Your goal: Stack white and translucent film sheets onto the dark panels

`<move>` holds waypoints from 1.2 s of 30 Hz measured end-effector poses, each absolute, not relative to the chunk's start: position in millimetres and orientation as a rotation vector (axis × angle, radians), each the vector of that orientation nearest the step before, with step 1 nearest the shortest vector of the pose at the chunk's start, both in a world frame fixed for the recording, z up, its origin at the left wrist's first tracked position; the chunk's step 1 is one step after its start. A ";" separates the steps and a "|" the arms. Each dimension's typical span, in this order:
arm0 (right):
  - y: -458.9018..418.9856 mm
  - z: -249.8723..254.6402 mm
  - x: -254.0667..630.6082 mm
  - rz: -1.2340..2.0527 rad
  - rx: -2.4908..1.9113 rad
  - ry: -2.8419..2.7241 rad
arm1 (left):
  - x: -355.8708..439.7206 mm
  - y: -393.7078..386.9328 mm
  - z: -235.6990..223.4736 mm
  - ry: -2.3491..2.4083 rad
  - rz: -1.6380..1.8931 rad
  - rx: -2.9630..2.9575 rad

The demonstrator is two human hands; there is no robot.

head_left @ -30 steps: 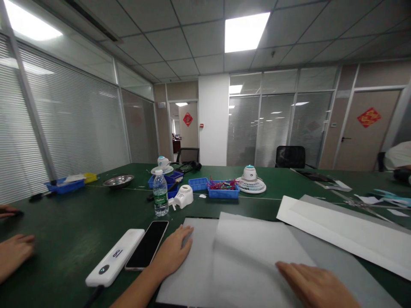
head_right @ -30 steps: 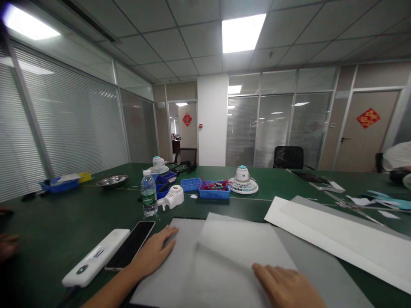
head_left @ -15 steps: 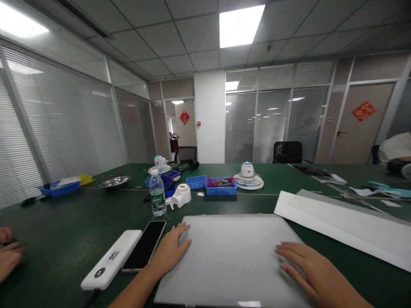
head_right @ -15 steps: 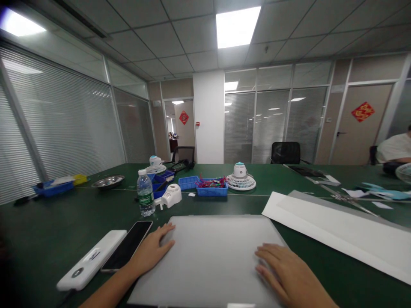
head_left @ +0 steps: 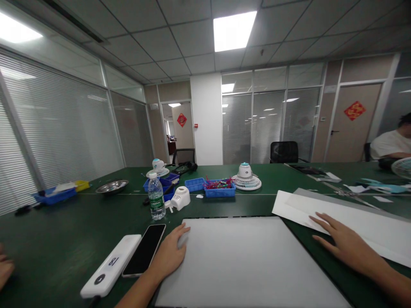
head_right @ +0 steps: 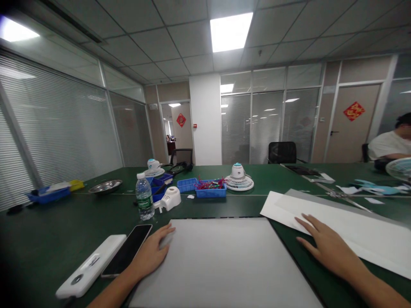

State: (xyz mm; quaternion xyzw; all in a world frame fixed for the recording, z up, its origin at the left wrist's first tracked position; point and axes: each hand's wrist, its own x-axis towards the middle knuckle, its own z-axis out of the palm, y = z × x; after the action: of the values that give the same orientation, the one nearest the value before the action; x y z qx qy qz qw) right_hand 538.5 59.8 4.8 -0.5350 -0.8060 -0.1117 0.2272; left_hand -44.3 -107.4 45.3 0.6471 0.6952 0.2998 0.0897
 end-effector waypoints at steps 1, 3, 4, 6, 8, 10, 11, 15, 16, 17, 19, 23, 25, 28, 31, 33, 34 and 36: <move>71.3 -4.7 556.1 -0.266 -1.580 -2.167 | -45.0 -107.8 44.6 2.060 0.893 1.929; 86.9 -19.2 580.5 -0.094 -1.762 -2.098 | -46.5 -108.6 43.1 2.048 0.898 1.939; 91.2 -23.5 587.0 -0.026 -1.815 -2.081 | -47.0 -109.1 42.6 2.043 0.899 1.944; 94.6 -26.5 591.1 0.042 -1.854 -2.082 | -47.6 -110.4 42.1 2.042 0.898 1.947; 93.9 -23.5 588.6 0.050 -1.866 -2.082 | -47.5 -111.9 42.6 2.047 0.893 1.945; 91.4 -17.6 584.9 0.054 -1.899 -2.061 | -46.8 -113.3 44.0 2.049 0.884 1.945; 89.8 -14.3 583.5 0.046 -1.922 -2.039 | -46.3 -114.0 44.9 2.050 0.879 1.945; 81.2 -1.6 579.1 -0.055 -2.005 -1.916 | -44.1 -115.6 47.9 2.052 0.854 1.941; 78.6 1.2 577.6 -0.081 -2.014 -1.894 | -43.6 -115.8 48.3 2.052 0.850 1.941; 76.0 3.8 575.9 -0.100 -2.017 -1.883 | -43.2 -116.0 48.7 2.051 0.845 1.940; 70.6 8.1 571.7 -0.121 -2.013 -1.882 | -42.6 -116.3 49.2 2.049 0.839 1.943; 60.9 14.1 563.4 -0.135 -1.990 -1.913 | -41.7 -116.5 49.8 2.046 0.832 1.942; 57.2 16.3 560.0 -0.147 -1.974 -1.929 | -41.3 -116.4 50.4 2.048 0.823 1.940; 53.6 18.8 555.2 -0.174 -1.957 -1.943 | -40.6 -116.1 51.9 2.045 0.806 1.947; 52.9 20.0 551.1 -0.184 -1.923 -1.983 | -39.6 -115.9 52.7 2.039 0.800 1.954; 53.5 20.3 549.0 -0.183 -1.896 -2.020 | -39.1 -115.6 52.1 2.040 0.801 1.953; 53.9 20.4 548.1 -0.183 -1.884 -2.035 | -38.9 -115.4 51.3 2.041 0.801 1.953; 54.5 20.9 546.5 -0.176 -1.860 -2.063 | -39.0 -114.9 49.3 2.041 0.803 1.953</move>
State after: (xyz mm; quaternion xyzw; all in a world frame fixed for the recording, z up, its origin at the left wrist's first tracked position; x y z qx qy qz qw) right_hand 546.5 54.5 20.9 -0.6575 -0.7294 -0.0623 0.1782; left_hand -39.0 -114.9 49.3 0.6615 0.6913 0.2720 0.1022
